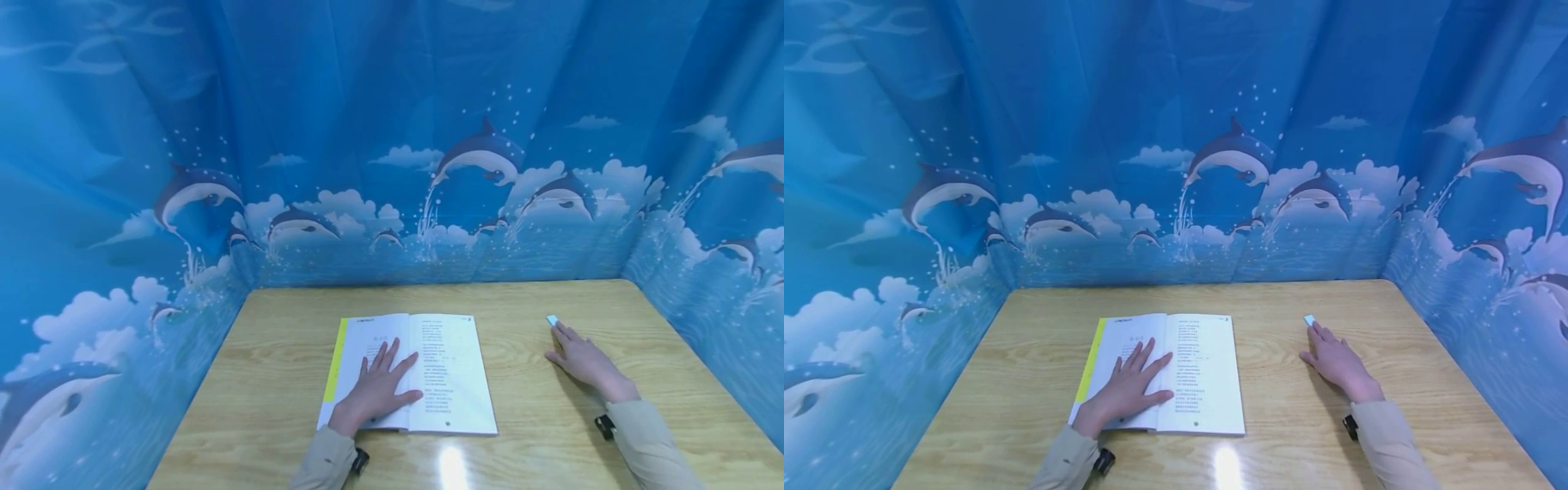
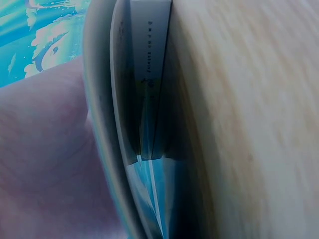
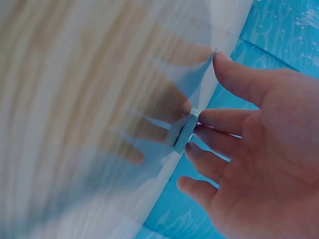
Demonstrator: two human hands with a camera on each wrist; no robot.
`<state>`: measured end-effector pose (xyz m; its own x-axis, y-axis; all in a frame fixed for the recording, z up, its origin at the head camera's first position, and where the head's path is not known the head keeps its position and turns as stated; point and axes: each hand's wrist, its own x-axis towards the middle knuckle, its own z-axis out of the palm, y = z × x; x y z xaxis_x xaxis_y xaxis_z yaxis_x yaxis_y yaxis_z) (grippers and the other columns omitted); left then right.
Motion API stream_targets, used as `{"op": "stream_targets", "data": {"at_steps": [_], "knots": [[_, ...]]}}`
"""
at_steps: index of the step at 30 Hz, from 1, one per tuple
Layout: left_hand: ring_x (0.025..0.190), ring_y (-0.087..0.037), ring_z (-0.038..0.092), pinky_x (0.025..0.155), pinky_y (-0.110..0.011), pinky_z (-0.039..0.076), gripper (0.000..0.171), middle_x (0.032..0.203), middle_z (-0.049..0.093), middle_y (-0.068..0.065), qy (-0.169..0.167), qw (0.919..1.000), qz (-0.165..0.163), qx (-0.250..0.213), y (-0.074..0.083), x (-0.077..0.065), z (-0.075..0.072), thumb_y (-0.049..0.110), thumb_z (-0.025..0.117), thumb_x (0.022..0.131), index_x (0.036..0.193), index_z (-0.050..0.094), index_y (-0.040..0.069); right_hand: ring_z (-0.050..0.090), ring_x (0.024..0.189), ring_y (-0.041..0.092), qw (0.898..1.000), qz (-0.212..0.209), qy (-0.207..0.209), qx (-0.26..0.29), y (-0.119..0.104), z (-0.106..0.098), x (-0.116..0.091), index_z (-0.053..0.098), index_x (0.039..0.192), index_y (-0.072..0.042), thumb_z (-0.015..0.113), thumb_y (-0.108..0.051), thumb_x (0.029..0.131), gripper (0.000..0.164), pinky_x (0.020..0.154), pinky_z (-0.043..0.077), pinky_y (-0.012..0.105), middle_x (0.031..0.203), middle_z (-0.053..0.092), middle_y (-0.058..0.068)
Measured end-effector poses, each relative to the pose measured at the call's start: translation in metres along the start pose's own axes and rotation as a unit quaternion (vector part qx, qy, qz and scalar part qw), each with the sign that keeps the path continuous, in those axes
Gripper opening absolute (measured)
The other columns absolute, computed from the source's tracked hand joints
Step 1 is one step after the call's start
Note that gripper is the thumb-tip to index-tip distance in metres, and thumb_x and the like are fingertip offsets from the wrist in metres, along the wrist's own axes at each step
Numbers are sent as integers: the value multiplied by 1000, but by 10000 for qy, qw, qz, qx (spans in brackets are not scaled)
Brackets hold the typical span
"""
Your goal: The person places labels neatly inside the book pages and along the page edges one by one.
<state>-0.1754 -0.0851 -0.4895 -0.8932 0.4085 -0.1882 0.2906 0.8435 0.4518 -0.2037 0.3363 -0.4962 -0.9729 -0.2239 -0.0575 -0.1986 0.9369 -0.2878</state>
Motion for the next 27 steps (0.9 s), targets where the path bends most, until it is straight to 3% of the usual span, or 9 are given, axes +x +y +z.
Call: {"op": "stream_targets", "data": {"at_steps": [15, 27], "knots": [[156, -37, 3, 120, -70, 6, 75, 171, 5, -11, 4, 10000, 30, 33, -3, 2, 1, 62, 58, 94, 158, 37, 28, 40, 133, 58, 9995, -25, 113, -308, -17, 0, -4, 40, 143, 19, 59, -24, 102, 62, 105, 32, 76, 152, 32, 38], [156, -38, 4, 119, -71, 6, 75, 171, 6, -11, -7, 9999, -22, 98, -1, 2, 1, 62, 59, 94, 158, 37, 27, 40, 132, 59, 9996, -19, 35, -284, -27, 1, -7, 40, 142, 20, 57, -28, 103, 65, 105, 32, 76, 153, 31, 38]]}}
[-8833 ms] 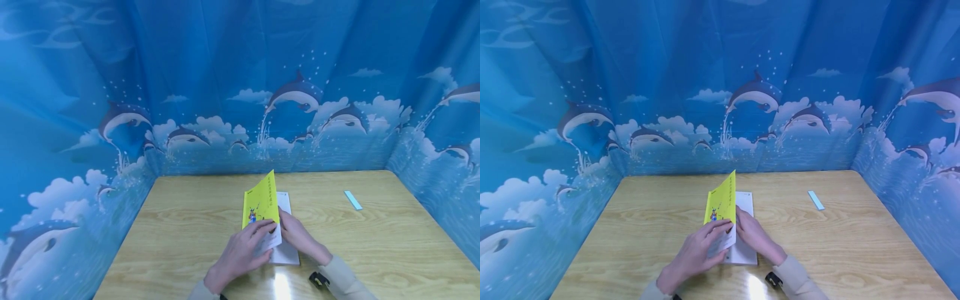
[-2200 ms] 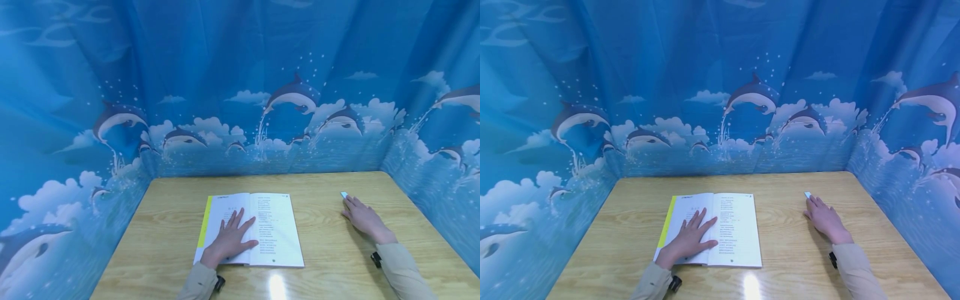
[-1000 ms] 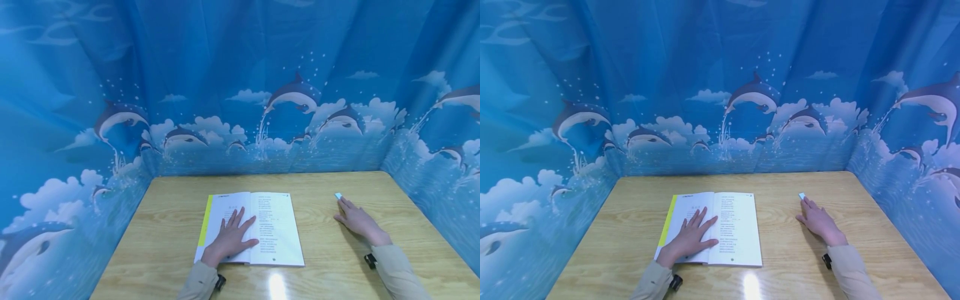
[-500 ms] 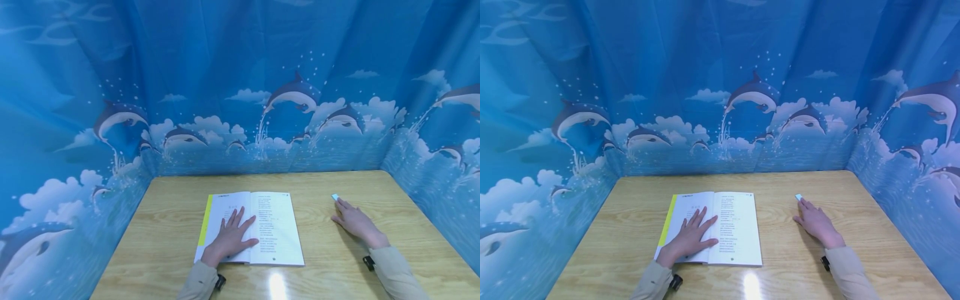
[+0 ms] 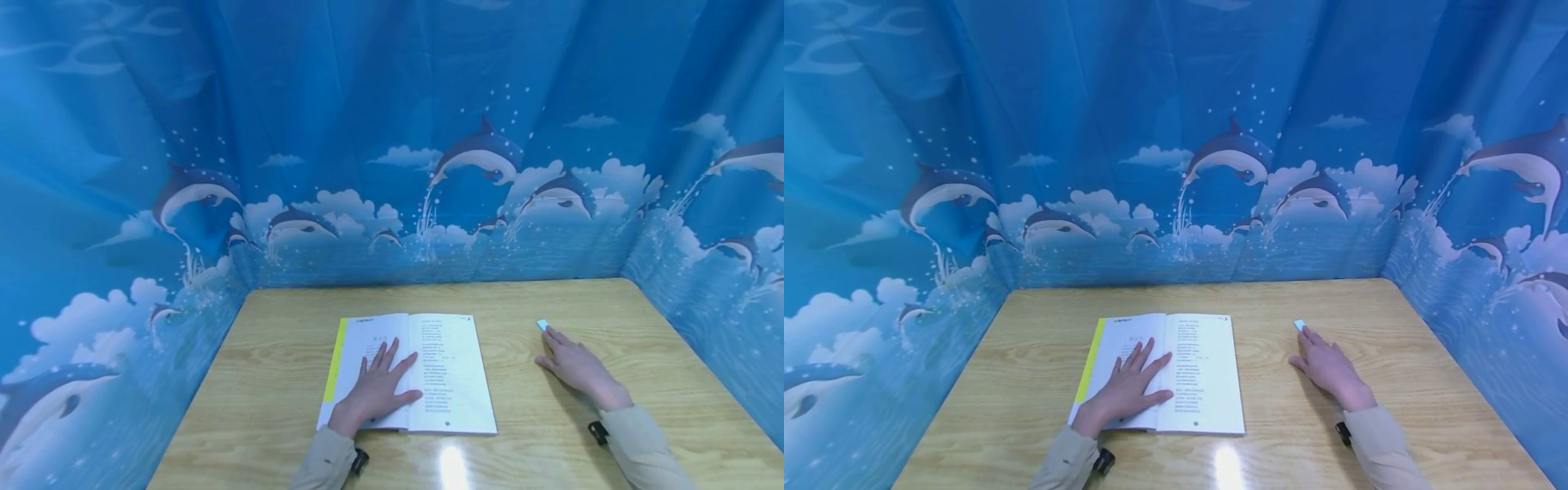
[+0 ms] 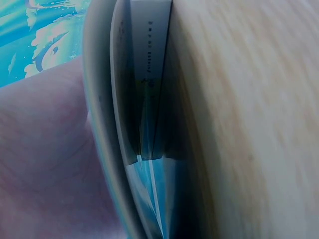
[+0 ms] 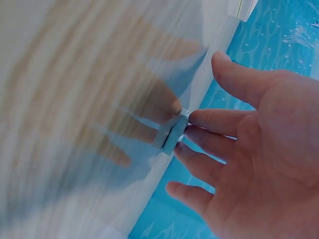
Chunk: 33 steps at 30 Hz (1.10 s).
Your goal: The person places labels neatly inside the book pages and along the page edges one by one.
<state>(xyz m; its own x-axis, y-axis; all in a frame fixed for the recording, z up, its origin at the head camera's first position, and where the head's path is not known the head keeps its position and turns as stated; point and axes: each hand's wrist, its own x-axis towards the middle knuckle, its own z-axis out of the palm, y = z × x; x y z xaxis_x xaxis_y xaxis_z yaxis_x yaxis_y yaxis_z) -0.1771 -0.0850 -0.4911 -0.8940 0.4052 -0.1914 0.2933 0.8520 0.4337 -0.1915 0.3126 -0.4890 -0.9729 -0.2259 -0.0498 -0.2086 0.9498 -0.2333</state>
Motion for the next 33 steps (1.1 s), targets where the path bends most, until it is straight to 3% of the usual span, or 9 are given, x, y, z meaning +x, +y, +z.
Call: {"op": "stream_targets", "data": {"at_steps": [7, 18, 33], "knots": [[156, -38, 4, 120, -70, 6, 75, 171, 6, -11, -10, 10000, 5, -13, 0, 0, 0, 61, 58, 95, 158, 37, 27, 40, 132, 59, 9997, 160, -127, 122, -9, -2, -1, 38, 144, 18, 57, -32, 103, 67, 106, 30, 76, 154, 28, 37], [156, -37, 3, 120, -70, 6, 75, 171, 4, -10, -23, 10000, -21, 45, -1, 2, 2, 63, 57, 95, 158, 36, 29, 51, 122, 58, 10000, 19, -24, 66, -18, 2, -4, 41, 143, 18, 60, -34, 102, 69, 97, 47, 67, 153, 32, 37], [156, -38, 4, 119, -71, 7, 76, 171, 5, -10, 30, 10000, 78, 44, -3, 1, 4, 63, 56, 95, 159, 36, 28, 56, 116, 57, 9999, -86, 61, -22, -36, 3, -8, 46, 141, 16, 61, -33, 101, 65, 84, 55, 62, 151, 37, 36]]}}
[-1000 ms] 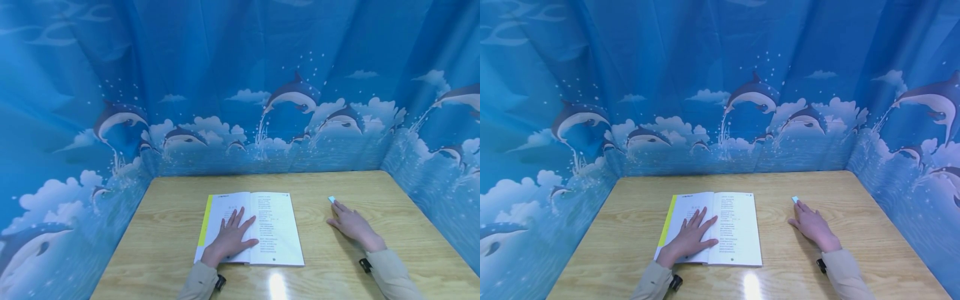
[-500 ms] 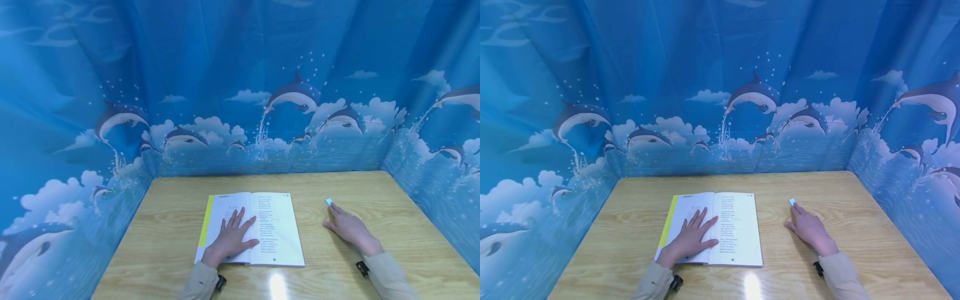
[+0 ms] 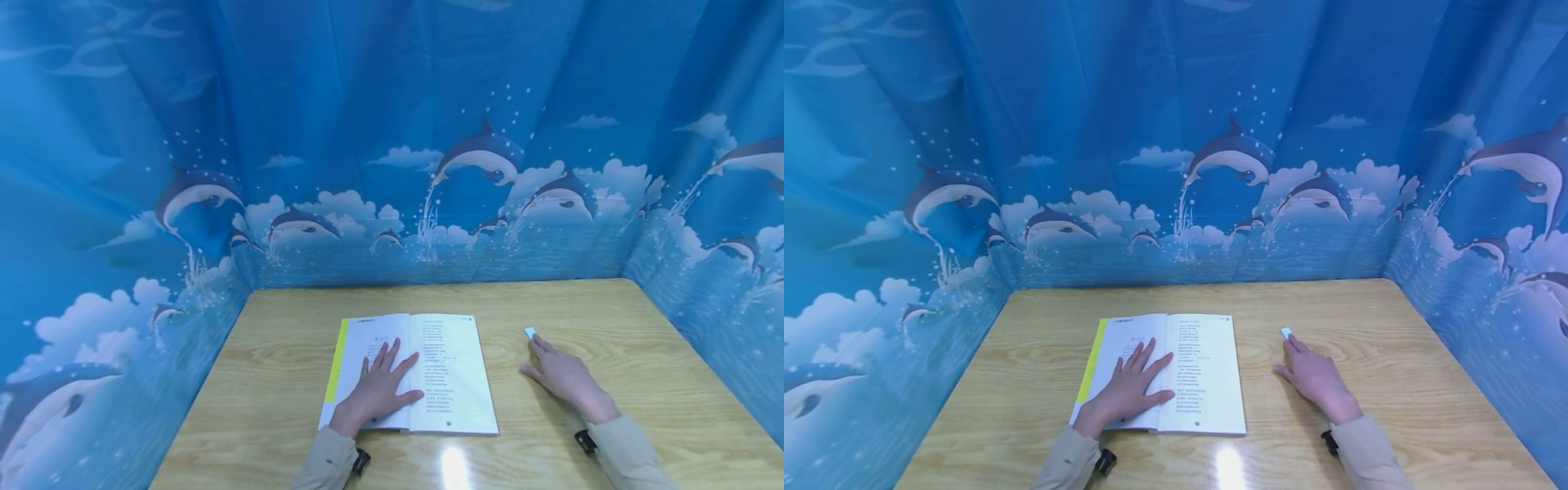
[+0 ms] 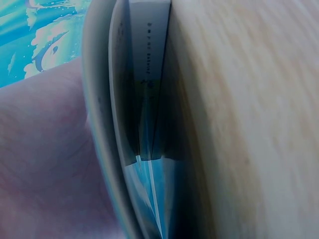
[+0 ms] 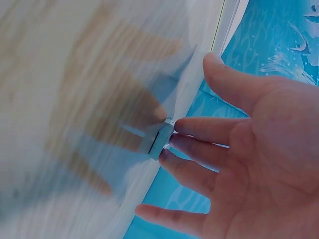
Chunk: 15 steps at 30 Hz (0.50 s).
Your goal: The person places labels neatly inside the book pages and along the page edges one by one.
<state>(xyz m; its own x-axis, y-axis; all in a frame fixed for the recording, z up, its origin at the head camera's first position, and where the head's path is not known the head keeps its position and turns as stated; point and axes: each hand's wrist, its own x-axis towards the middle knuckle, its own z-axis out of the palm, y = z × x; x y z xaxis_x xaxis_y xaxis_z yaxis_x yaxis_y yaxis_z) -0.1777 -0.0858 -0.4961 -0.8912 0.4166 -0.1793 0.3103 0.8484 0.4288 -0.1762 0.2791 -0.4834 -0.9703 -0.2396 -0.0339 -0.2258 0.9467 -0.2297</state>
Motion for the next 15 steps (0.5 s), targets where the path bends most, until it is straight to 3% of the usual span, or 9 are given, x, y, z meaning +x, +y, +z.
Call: {"op": "stream_targets", "data": {"at_steps": [9, 15], "knots": [[156, -37, 3, 119, -71, 6, 76, 171, 4, -11, -17, 10000, -21, -87, 1, 0, -1, 63, 57, 95, 159, 36, 28, 55, 119, 56, 10000, -13, 87, 22, -7, 3, -2, 46, 140, 17, 62, -33, 100, 66, 85, 54, 64, 150, 37, 36], [156, -37, 3, 120, -70, 6, 76, 171, 4, -10, -9, 10000, -12, -67, 0, 0, -1, 63, 57, 94, 159, 35, 28, 57, 116, 55, 9999, -14, 121, -79, -13, 1, -3, 49, 138, 17, 63, -33, 100, 64, 77, 57, 58, 148, 41, 37]]}}
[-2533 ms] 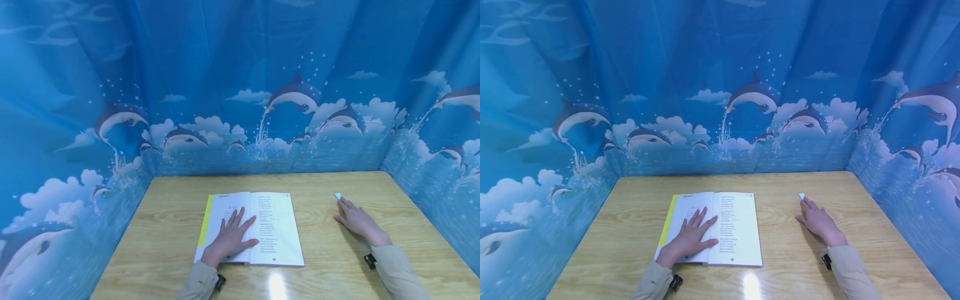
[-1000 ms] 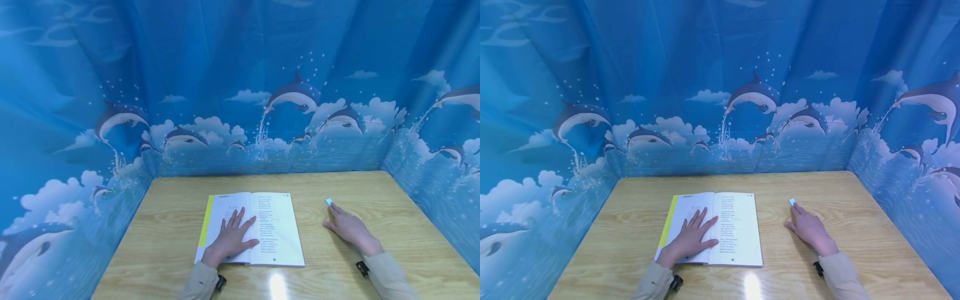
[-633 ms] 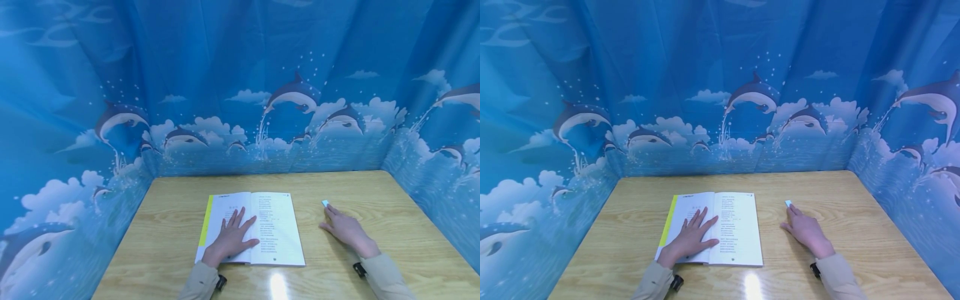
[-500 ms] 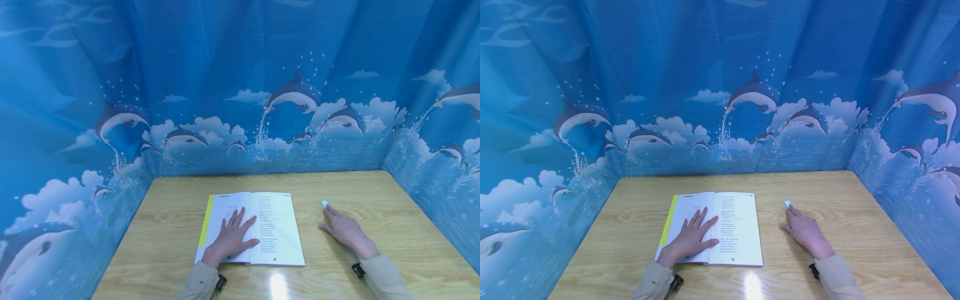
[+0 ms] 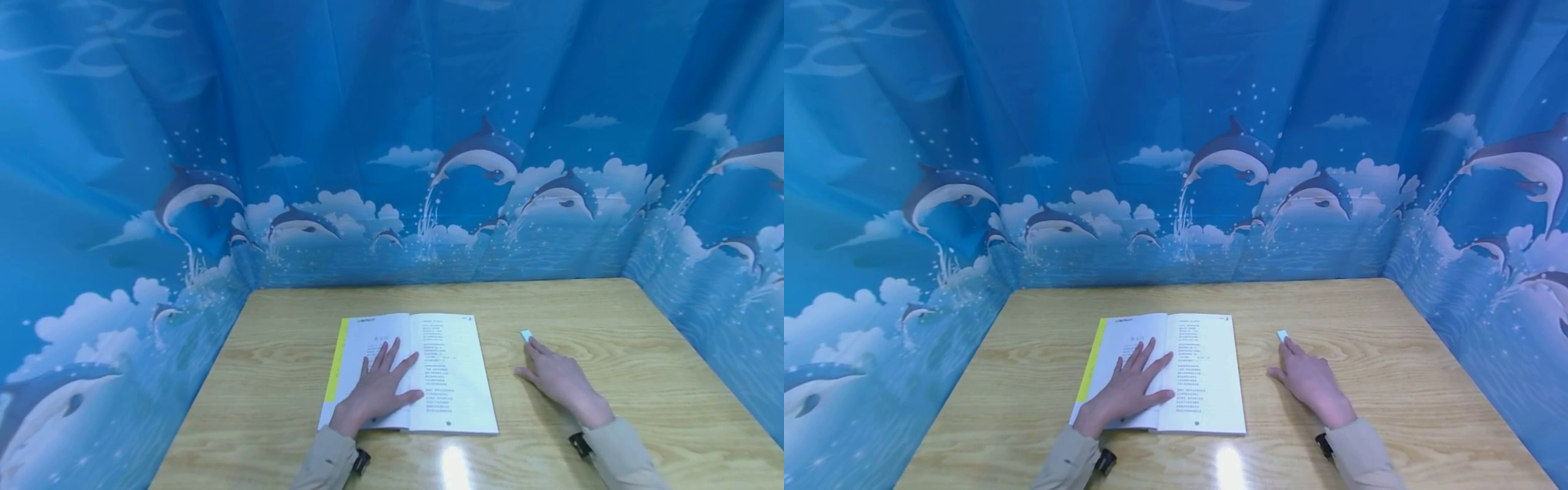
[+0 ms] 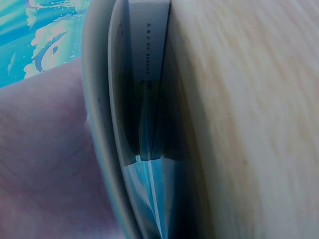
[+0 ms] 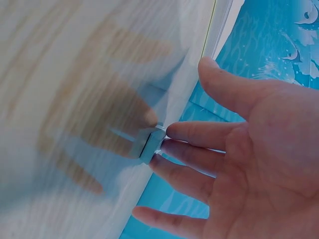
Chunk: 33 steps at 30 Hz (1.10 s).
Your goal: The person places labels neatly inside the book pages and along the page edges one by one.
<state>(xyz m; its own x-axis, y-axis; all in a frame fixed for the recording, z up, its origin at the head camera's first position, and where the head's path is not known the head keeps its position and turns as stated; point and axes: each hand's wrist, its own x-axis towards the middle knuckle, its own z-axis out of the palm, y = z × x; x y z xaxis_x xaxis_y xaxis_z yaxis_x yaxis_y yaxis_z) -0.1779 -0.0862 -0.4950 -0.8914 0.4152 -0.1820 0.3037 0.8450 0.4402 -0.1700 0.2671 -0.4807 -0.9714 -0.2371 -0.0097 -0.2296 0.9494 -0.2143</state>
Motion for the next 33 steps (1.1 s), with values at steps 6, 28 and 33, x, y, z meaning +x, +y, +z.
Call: {"op": "stream_targets", "data": {"at_steps": [6, 28, 33], "knots": [[156, -37, 3, 120, -70, 6, 77, 171, 4, -10, -12, 10000, 4, 49, 0, 1, 1, 64, 56, 94, 159, 34, 29, 60, 113, 54, 10000, 26, 1, -11, -4, 1, -1, 50, 137, 16, 63, -33, 99, 64, 70, 58, 55, 147, 43, 37], [156, -38, 3, 119, -71, 7, 76, 171, 5, -11, 4, 10000, -3, 13, 1, -1, 0, 63, 57, 95, 159, 35, 28, 50, 124, 55, 9950, -289, 883, 353, 21, -5, 7, 61, 132, 8, 64, -4, 96, 38, 97, 44, 71, 136, 57, 32], [156, -38, 3, 119, -71, 6, 76, 171, 5, -11, -3, 10000, -20, 14, 2, -1, -1, 63, 57, 95, 159, 35, 28, 47, 130, 55, 9938, -743, 792, 250, 38, -4, 8, 65, 128, 7, 69, 1, 92, 37, 95, 45, 72, 135, 61, 26]]}}
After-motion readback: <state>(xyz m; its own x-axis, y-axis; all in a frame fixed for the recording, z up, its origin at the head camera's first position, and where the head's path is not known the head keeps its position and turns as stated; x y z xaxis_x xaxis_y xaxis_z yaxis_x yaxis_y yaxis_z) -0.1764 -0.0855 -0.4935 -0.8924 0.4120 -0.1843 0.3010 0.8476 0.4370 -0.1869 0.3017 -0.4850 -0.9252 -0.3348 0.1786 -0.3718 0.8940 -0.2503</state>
